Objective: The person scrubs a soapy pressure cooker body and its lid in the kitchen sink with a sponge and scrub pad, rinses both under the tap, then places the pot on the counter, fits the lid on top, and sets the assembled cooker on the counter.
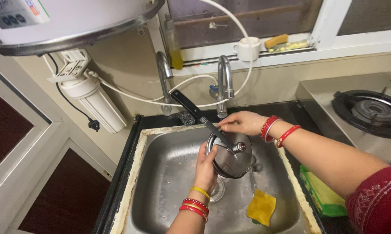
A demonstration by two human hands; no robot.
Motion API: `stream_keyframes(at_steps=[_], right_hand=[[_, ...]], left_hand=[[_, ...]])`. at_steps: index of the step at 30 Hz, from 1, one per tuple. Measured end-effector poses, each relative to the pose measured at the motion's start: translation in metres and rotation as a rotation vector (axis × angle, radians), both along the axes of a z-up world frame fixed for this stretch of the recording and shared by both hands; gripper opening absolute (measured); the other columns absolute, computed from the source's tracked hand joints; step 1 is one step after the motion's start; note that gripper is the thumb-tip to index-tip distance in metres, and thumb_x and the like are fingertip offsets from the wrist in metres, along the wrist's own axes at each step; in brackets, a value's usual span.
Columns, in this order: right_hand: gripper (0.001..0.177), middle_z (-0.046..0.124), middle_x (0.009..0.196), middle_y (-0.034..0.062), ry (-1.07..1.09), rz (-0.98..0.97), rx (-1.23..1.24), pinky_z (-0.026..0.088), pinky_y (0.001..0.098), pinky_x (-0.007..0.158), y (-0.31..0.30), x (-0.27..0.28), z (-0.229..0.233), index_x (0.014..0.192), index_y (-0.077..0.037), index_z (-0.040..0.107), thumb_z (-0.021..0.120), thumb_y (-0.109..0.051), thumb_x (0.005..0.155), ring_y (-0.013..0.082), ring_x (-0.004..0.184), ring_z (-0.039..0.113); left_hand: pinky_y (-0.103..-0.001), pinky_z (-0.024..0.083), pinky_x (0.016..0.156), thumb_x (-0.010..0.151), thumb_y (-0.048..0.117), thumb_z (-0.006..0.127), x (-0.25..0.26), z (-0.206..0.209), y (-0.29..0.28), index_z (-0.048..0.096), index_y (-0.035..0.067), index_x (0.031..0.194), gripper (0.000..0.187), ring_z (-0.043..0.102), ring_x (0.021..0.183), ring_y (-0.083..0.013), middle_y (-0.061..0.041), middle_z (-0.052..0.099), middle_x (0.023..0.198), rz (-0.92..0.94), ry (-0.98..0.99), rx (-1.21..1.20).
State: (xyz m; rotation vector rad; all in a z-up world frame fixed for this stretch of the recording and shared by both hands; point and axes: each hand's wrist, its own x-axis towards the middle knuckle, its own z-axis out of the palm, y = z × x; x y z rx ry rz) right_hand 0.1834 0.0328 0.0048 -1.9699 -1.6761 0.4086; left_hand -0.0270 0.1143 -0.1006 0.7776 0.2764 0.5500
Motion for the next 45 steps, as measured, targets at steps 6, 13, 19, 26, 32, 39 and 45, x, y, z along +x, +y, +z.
stream_keyframes(at_steps=[6, 13, 19, 26, 32, 39, 45], right_hand=[[0.027, 0.078, 0.107, 0.0065, 0.459, -0.039, 0.101, 0.057, 0.0284, 0.09, -0.027, 0.004, 0.005, 0.115, -0.006, 0.075, 0.073, -0.019, 0.091, 0.0121, 0.1, 0.071], [0.018, 0.079, 0.093, 0.0036, 0.227, -0.105, 0.191, 0.057, 0.0272, 0.082, -0.047, -0.025, 0.033, 0.104, -0.004, 0.076, 0.074, -0.017, 0.091, 0.0108, 0.087, 0.072], [0.021, 0.081, 0.091, 0.0054, 0.051, -0.049, 0.161, 0.058, 0.0292, 0.079, -0.055, -0.055, 0.07, 0.101, -0.009, 0.079, 0.077, -0.024, 0.086, 0.0125, 0.086, 0.075], [0.026, 0.08, 0.096, 0.0077, -0.163, 0.115, 0.171, 0.059, 0.031, 0.08, -0.064, -0.065, 0.101, 0.106, -0.01, 0.079, 0.074, -0.03, 0.089, 0.0164, 0.087, 0.076], [0.027, 0.081, 0.098, 0.007, -0.157, -0.01, 0.166, 0.059, 0.0315, 0.083, -0.072, -0.041, 0.095, 0.111, -0.012, 0.08, 0.071, -0.025, 0.09, 0.0164, 0.089, 0.077], [0.03, 0.078, 0.1, 0.0026, 0.567, -0.24, 0.409, 0.061, 0.0275, 0.078, -0.084, -0.034, 0.033, 0.119, -0.005, 0.073, 0.063, -0.023, 0.096, 0.0114, 0.089, 0.072], [0.032, 0.068, 0.089, 0.0, 0.671, -0.533, 0.651, 0.044, 0.0229, 0.061, -0.074, -0.055, -0.021, 0.123, -0.001, 0.077, 0.063, -0.021, 0.102, 0.0074, 0.071, 0.053]], left_hand=[[-0.033, 0.053, 0.093, 0.1, 0.019, 0.056, 0.001, 0.023, -0.015, 0.058, 0.009, 0.129, 0.031, 0.065, 0.105, -0.0163, -0.005, 0.067, 0.115, -0.129, -0.084, 0.07], [-0.036, 0.053, 0.092, 0.104, 0.032, 0.054, -0.001, 0.06, -0.026, 0.058, 0.004, 0.128, 0.037, 0.064, 0.107, -0.0198, -0.008, 0.066, 0.118, -0.188, -0.108, 0.1], [-0.032, 0.051, 0.098, 0.097, 0.036, 0.059, -0.008, 0.094, -0.026, 0.056, 0.013, 0.141, 0.05, 0.061, 0.122, -0.0173, -0.005, 0.062, 0.138, -0.272, 0.01, 0.242], [-0.032, 0.053, 0.093, 0.1, 0.033, 0.061, -0.016, 0.103, -0.015, 0.061, 0.012, 0.134, 0.04, 0.061, 0.113, -0.0156, -0.003, 0.064, 0.127, -0.287, -0.029, 0.345], [-0.035, 0.058, 0.082, 0.1, 0.036, 0.062, -0.025, 0.102, -0.003, 0.066, 0.009, 0.114, 0.03, 0.069, 0.095, -0.0184, -0.006, 0.071, 0.108, -0.198, -0.052, 0.288], [-0.037, 0.059, 0.079, 0.097, 0.033, 0.067, -0.027, 0.103, 0.001, 0.064, 0.014, 0.104, 0.02, 0.067, 0.093, -0.0171, -0.002, 0.068, 0.102, 0.024, -0.092, 0.125], [-0.031, 0.054, 0.08, 0.099, 0.03, 0.065, -0.019, 0.093, -0.013, 0.067, 0.012, 0.109, 0.021, 0.063, 0.093, -0.0127, -0.001, 0.066, 0.102, 0.167, -0.09, 0.223]])
